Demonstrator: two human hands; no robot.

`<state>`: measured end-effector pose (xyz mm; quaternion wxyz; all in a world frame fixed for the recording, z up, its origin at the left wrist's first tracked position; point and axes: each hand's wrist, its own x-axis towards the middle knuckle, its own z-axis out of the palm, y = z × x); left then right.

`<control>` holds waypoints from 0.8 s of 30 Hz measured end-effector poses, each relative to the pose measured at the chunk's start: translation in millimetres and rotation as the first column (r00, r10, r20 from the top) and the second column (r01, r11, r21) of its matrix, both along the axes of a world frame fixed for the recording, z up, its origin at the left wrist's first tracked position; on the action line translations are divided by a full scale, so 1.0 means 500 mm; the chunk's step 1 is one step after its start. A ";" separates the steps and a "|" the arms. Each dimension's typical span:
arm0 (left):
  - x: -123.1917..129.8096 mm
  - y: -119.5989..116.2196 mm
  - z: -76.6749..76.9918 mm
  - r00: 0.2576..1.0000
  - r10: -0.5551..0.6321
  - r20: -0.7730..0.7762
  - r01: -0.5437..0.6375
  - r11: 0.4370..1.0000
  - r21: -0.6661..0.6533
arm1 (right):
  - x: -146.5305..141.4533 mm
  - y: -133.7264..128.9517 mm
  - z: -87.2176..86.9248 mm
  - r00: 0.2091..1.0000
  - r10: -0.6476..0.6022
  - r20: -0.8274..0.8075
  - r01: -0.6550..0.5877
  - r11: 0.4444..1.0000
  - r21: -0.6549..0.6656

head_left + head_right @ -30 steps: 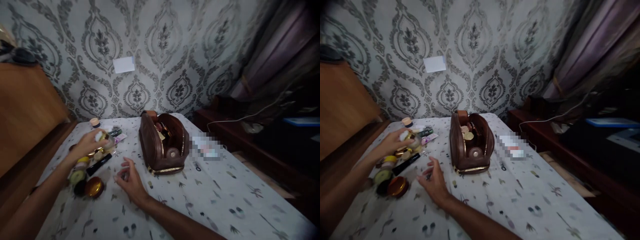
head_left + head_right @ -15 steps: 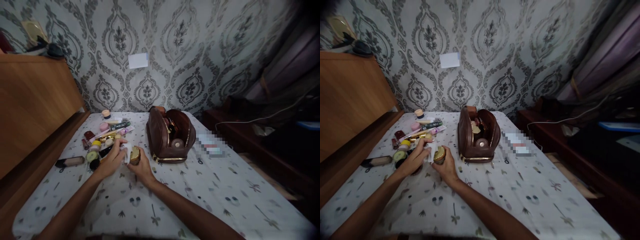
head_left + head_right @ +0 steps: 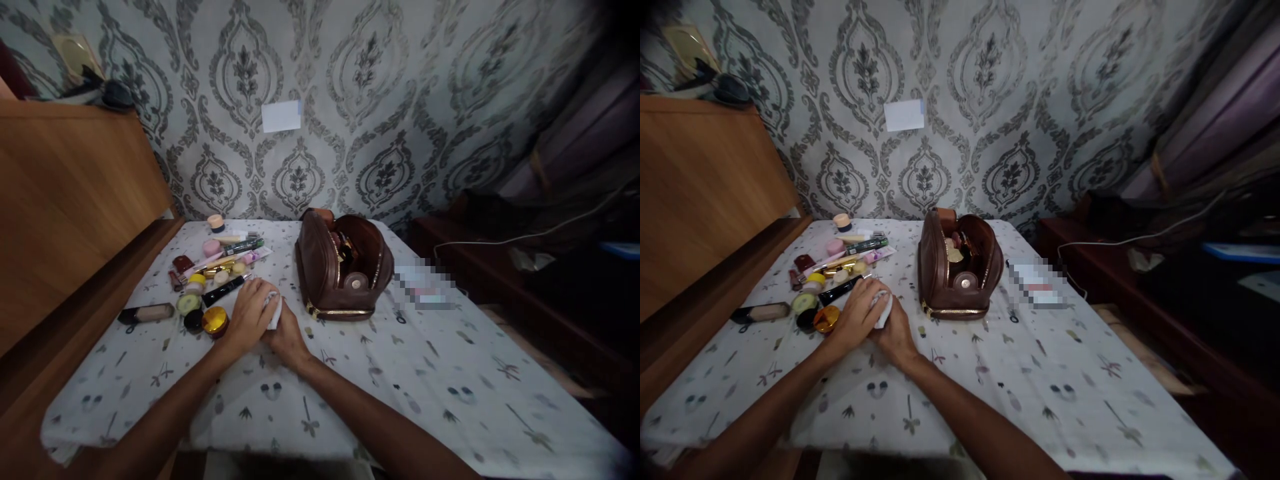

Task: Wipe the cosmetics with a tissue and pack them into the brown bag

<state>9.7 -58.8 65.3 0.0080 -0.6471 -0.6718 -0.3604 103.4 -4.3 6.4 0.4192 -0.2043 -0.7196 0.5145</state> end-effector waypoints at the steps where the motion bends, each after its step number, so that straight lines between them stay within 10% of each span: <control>1: -0.003 0.001 -0.002 0.998 0.011 0.063 -0.013 1.000 0.024 | 0.002 -0.001 0.001 1.000 0.004 0.026 -0.003 0.999 -0.032; 7: -0.023 -0.010 -0.024 0.897 0.090 0.433 -0.117 0.993 0.035 | 0.007 -0.006 0.015 0.995 0.001 0.102 0.010 0.993 -0.116; 24: -0.023 -0.039 -0.047 0.924 0.043 0.379 -0.061 0.998 0.034 | 0.002 0.015 -0.008 0.996 -0.091 0.007 0.090 0.970 -0.228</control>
